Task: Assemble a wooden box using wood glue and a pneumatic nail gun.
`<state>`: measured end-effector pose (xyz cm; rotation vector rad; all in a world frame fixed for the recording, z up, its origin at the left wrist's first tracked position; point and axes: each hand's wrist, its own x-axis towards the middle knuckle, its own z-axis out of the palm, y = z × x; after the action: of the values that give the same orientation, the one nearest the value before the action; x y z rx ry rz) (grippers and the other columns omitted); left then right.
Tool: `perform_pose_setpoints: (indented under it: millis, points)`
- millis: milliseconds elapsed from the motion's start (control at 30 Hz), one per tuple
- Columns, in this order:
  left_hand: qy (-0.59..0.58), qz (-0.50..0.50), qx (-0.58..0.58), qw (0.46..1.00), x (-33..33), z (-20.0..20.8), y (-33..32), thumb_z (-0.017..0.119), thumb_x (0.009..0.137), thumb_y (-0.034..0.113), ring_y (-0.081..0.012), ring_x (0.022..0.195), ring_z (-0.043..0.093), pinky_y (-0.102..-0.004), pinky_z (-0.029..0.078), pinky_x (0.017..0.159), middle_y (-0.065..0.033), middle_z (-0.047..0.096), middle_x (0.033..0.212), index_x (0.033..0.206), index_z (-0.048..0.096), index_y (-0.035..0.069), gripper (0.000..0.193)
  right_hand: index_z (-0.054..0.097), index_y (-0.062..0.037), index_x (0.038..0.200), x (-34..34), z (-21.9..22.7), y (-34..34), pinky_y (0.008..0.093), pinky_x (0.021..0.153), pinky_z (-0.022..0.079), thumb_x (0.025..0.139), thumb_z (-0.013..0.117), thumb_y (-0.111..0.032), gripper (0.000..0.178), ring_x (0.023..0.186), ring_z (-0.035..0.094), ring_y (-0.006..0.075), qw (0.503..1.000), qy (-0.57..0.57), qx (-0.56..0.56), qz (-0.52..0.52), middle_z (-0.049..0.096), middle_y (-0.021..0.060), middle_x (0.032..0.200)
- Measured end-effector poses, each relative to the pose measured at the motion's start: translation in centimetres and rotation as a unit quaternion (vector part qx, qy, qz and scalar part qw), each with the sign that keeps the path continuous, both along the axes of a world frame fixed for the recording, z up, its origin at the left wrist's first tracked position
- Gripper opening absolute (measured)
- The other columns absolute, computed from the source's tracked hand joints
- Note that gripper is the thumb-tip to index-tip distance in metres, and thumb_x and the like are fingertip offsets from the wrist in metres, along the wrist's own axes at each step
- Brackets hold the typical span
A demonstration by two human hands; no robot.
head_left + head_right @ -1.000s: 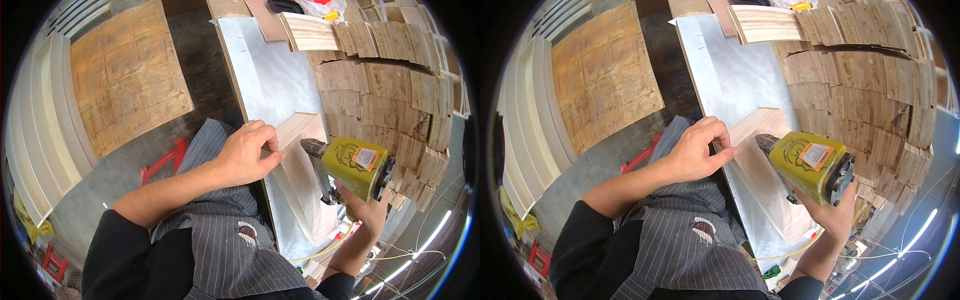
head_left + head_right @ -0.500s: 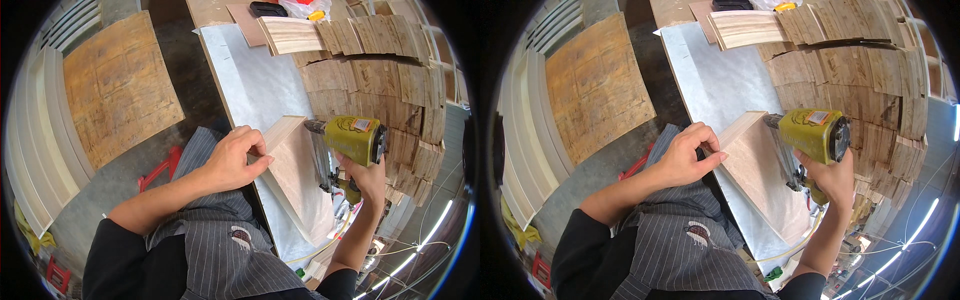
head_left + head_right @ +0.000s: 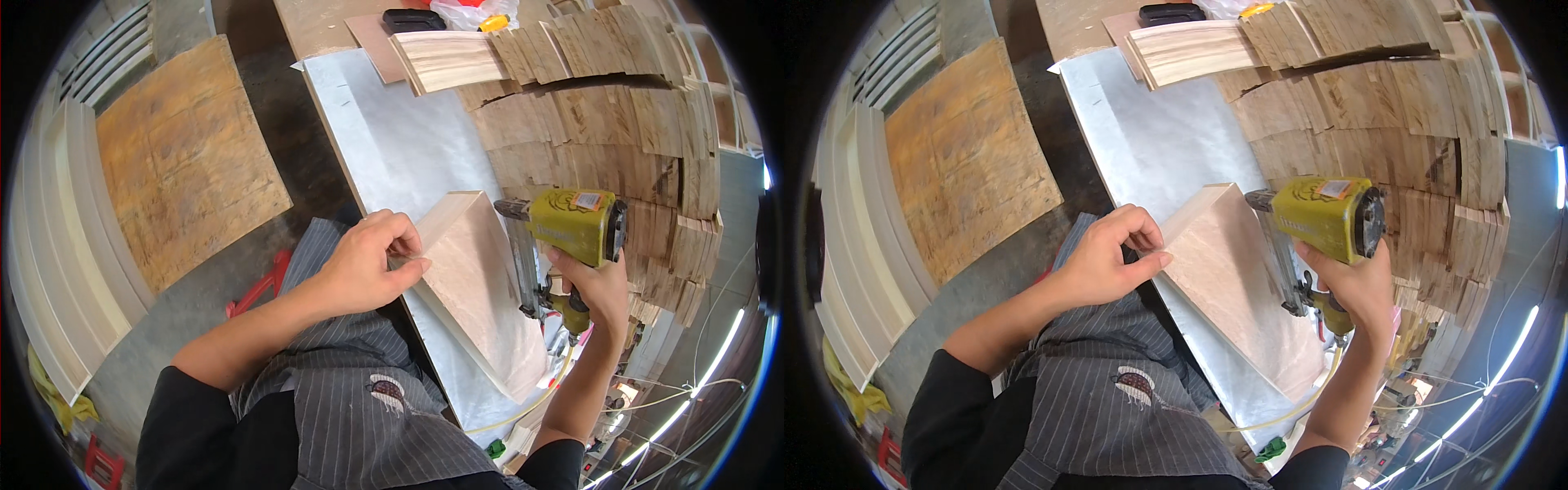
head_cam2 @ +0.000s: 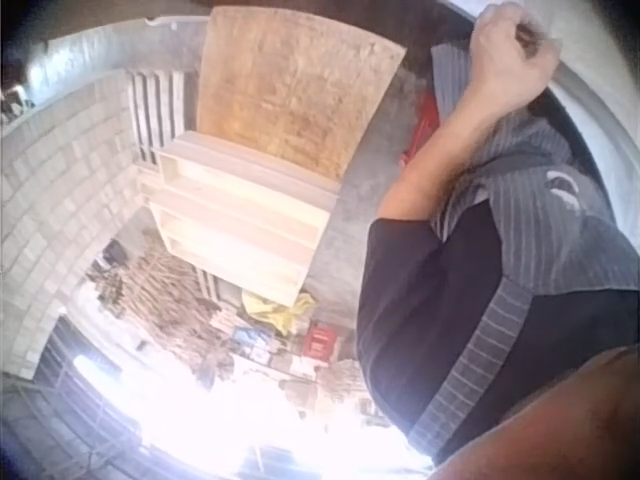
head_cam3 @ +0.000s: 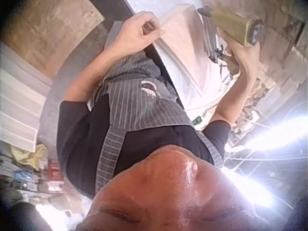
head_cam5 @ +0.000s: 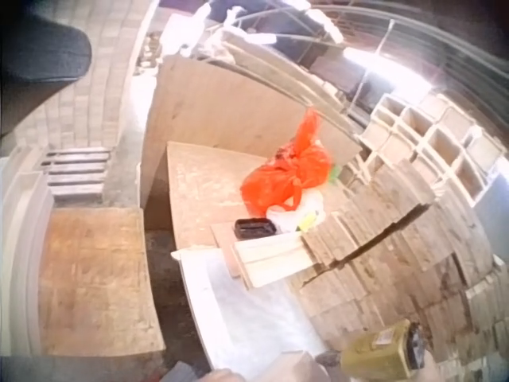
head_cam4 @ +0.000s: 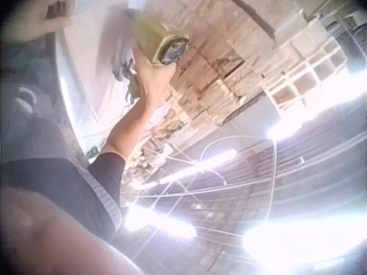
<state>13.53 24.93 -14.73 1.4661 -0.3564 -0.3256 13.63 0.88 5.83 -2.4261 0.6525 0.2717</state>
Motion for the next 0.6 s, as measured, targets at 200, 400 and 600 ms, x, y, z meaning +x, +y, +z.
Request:
perform_pose_setpoints:
  millis: [200, 400, 600]
  points:
    - [-0.076, -0.009, 0.071, 0.995, 4.0, 1.0, -2.0, 0.078, 0.089, 0.023, -0.0235, 0.094, 0.064, -0.0361, 0.053, 0.083, -0.0112, 0.065, 0.1, 0.107, 0.067, 0.003, 0.029, 0.07, 0.0007, 0.105, -1.8, -0.2, -2.7, 0.0269, 0.046, 0.042, 0.079, 0.084, -0.006, 0.031, 0.052, 0.052, 0.0099, 0.999, 0.026, -0.025, -0.012, 0.069, 0.0044, 0.081]
    - [-0.196, -0.063, 0.146, 0.968, 8.9, 0.6, -8.6, 0.072, 0.093, 0.033, -0.0289, 0.101, 0.059, -0.0414, 0.049, 0.092, -0.0137, 0.066, 0.104, 0.108, 0.07, 0.01, 0.027, 0.07, 0.0011, 0.106, -2.2, -0.6, -3.3, 0.0263, 0.046, 0.042, 0.078, 0.085, -0.008, 0.033, 0.052, 0.053, 0.0089, 0.999, 0.04, -0.009, -0.025, 0.069, 0.0038, 0.08]
    - [-0.127, -0.16, 0.13, 0.97, 9.4, 1.1, -9.7, 0.068, 0.095, 0.027, -0.0316, 0.099, 0.063, -0.0429, 0.05, 0.088, -0.0105, 0.072, 0.099, 0.099, 0.07, 0.008, 0.019, 0.071, -0.0008, 0.11, -2.3, -0.5, -3.3, 0.0278, 0.053, 0.05, 0.076, 0.088, -0.018, 0.041, 0.06, 0.061, 0.0102, 0.999, 0.043, -0.022, -0.022, 0.072, 0.0041, 0.084]
